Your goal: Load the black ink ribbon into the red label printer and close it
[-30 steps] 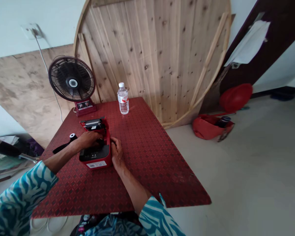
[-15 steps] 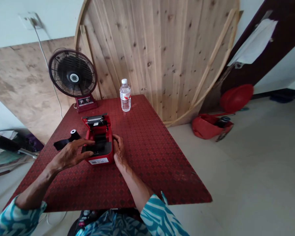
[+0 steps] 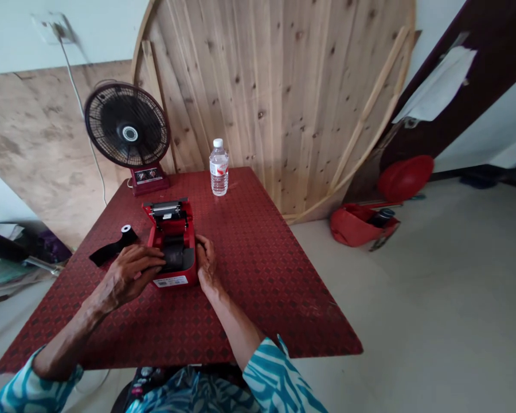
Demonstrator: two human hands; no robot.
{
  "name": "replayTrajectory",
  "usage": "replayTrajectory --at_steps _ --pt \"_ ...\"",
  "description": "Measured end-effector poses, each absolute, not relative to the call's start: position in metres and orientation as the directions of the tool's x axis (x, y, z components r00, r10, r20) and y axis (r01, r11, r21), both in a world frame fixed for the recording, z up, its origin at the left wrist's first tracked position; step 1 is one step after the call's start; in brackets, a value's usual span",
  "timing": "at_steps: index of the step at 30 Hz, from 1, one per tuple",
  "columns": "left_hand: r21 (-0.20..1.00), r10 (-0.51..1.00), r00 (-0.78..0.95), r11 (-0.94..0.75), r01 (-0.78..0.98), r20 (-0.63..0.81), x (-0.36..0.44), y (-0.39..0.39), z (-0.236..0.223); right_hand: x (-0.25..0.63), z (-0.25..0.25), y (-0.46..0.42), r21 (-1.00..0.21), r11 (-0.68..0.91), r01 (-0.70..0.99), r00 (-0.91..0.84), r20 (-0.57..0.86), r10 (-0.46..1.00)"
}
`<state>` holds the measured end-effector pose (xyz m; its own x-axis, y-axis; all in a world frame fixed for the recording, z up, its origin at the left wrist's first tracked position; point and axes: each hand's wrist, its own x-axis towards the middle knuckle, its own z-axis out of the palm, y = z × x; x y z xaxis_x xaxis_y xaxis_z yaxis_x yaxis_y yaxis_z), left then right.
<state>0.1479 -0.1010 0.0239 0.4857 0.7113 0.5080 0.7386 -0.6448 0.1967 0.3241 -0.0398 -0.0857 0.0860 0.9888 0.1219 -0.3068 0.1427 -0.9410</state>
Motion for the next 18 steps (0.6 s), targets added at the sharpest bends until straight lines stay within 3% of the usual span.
replayTrajectory --at_steps 5,11,15,18 --pt "0.19 0.702 0.502 -0.658 0.729 0.504 0.145 -0.105 0.023 0.326 -0.069 -0.006 -0.945 0.142 -0.294 0.127 0.109 0.986" --pt "0.153 0.67 0.511 -0.674 0.722 0.538 0.145 -0.111 0.018 0.321 -0.026 0.049 -0.939 0.25 -0.234 -0.013 0.26 0.965" --pt "0.116 0.633 0.53 -0.697 0.708 0.564 0.144 -0.113 0.014 0.324 -0.02 0.047 -0.951 0.241 -0.194 0.008 0.244 0.97" --pt "0.13 0.632 0.509 -0.692 0.711 0.584 0.143 -0.115 0.013 0.333 -0.024 0.026 -0.932 0.327 -0.159 -0.003 0.332 0.943"
